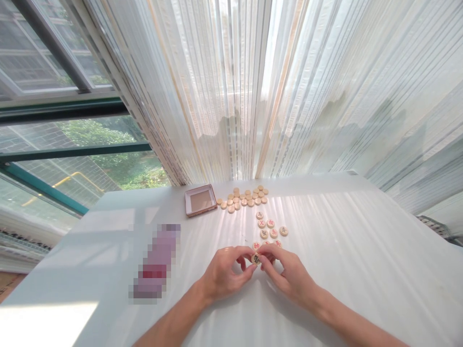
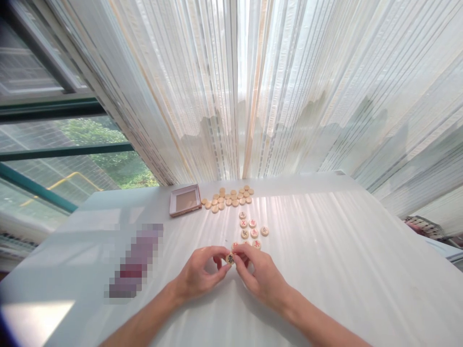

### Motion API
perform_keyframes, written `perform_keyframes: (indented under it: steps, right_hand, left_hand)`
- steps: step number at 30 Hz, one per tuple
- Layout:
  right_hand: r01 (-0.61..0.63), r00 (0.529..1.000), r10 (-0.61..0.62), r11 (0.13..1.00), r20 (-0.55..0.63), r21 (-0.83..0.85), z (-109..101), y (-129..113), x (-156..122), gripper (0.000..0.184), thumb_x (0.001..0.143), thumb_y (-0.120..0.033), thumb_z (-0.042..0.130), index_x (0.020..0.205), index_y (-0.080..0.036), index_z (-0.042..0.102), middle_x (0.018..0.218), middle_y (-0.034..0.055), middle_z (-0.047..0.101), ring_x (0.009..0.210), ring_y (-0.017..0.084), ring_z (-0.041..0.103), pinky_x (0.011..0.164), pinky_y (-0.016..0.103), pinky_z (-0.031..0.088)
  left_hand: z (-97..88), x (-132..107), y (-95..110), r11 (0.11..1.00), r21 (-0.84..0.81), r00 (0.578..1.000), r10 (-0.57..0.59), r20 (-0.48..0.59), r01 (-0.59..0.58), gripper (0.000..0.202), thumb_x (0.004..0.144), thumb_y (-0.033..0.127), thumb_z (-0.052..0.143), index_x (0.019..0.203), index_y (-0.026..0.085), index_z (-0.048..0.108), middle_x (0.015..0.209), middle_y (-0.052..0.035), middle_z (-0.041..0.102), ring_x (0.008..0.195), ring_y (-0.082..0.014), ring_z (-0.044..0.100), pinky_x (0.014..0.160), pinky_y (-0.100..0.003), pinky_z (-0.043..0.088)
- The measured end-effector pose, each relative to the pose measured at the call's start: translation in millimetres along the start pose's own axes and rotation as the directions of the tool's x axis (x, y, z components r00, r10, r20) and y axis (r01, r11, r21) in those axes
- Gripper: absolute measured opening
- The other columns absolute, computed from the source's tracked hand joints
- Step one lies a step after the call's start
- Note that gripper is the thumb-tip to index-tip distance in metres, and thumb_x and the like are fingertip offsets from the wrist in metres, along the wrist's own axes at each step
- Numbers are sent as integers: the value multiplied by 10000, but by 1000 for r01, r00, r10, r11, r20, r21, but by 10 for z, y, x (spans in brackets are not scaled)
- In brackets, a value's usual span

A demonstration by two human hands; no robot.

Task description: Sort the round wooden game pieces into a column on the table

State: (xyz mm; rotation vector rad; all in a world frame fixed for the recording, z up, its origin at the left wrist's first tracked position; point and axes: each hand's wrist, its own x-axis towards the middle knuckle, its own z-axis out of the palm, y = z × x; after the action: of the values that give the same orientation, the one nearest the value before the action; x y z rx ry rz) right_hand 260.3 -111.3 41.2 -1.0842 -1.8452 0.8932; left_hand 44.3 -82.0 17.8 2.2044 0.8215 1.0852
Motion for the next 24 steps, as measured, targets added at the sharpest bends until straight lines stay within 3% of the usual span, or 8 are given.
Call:
perform_keyframes:
  steps: [8,13,20,24]
  right_hand:
    - [84,996,-84,996,1,5,40,64,-27,230,1030,-174,531,1236,-246,605,1011,35,738,817,156,691,787,278,580]
    - [79,997,-79,997,8,5,46,94,-31,220,1049,-183,509,1234,-259,602,1013,31,734,822,157,688,782,275,576]
    - [37,997,-38,999,65,14,52,57,-5,140,1051,-219,529,1150,-241,626,995,33,743,834,164,691,783,271,571]
    - [30,996,-30,1000,79,-3,68,50,-23,128,1045,-225,541,1127,-251,636,965,15,743,813,155,682,733,243,562]
  left_hand:
    - [-58,44,61,967,-194,985,-154,73,165,295,924,147,666,1205,215,607,992,-44,767,811,-169,724,753,-277,594]
    - [-96,53,68,928,-257,961,-241,135,269,188,985,193,590,1172,192,609,952,-59,772,786,-178,721,744,-291,574]
    - [-60,52,14,917,-216,941,-318,115,337,154,931,265,695,1035,190,609,817,-35,747,738,-184,700,727,-288,549]
    - [-45,40,4,897,-216,922,-362,137,385,153,978,336,654,983,194,598,785,-41,760,726,-192,717,694,-280,548]
